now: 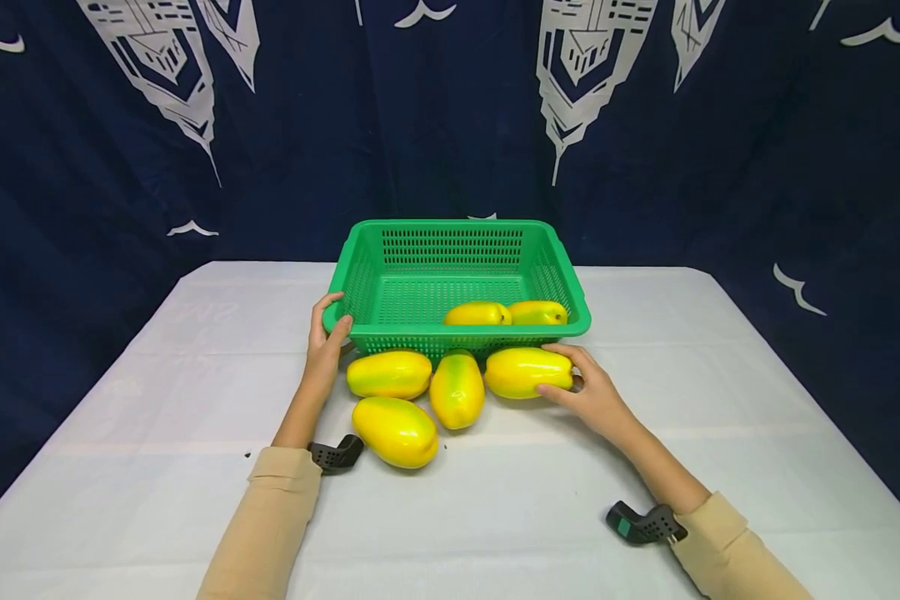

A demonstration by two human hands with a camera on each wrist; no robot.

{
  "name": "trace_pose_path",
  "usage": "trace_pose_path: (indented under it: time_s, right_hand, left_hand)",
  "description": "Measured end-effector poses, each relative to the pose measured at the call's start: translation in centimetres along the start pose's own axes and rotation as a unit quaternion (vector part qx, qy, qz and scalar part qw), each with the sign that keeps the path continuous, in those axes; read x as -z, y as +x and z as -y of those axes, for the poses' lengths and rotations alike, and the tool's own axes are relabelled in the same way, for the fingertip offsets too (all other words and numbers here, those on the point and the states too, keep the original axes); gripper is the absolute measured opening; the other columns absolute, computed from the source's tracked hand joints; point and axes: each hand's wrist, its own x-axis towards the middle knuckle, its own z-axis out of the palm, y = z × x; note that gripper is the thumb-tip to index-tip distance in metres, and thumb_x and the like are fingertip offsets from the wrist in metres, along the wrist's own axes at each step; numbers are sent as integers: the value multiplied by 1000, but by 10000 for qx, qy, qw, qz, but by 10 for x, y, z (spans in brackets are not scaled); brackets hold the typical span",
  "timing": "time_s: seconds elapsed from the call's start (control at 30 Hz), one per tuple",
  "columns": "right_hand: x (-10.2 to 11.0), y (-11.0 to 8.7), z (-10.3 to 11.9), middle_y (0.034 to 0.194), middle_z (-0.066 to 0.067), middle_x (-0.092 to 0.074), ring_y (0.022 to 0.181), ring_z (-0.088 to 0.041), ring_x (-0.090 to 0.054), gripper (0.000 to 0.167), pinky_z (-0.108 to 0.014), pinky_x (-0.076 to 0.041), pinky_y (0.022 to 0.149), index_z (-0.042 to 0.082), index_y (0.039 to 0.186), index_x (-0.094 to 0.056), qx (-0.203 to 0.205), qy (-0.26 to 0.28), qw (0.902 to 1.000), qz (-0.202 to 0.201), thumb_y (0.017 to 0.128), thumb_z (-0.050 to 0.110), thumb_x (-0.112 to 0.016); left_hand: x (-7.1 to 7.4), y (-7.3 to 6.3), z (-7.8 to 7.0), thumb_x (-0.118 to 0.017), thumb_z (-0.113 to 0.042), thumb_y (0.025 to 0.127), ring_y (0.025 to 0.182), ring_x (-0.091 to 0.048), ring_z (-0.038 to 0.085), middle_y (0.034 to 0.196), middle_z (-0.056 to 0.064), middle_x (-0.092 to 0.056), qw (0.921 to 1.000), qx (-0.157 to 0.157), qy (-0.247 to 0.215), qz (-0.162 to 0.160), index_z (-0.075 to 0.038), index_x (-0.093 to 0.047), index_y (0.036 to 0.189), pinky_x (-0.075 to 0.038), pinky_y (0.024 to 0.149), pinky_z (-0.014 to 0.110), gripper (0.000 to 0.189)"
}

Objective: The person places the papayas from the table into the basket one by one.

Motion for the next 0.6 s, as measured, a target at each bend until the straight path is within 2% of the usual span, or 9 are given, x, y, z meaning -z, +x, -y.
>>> trace_pose_path:
  time_s: [0.17,0.4,0.6]
  right_hand:
    - [5,1,5,129,-6,-45,108,-8,-42,56,-16,-41,87,15,131,-44,-60,-52,9998,192,81,22,-68]
    - [8,2,11,129,-9,-44,113,-20,-42,56,-43,-42,92,14,129,-45,34,-202,9990,392,80,21,-69]
    - [12,2,14,128,-8,-45,114,-20,-42,57,-45,-42,92,13,129,-46,125,-333,9982,482,79,23,-70]
  left_hand:
    - [1,0,0,-45,-27,92,119,-36,35,144,11,-19,10000,4,12,24,-17,-27,137,-35,98,53,48]
    - [0,-1,-1,-44,-25,93,116,-37,33,138,13,-26,10000,-38,-37,27,-17,-27,137,-35,97,47,48]
    - [0,-1,-2,-44,-24,93,116,-37,32,139,13,-25,10000,-53,-30,21,-16,-27,137,-34,98,48,48]
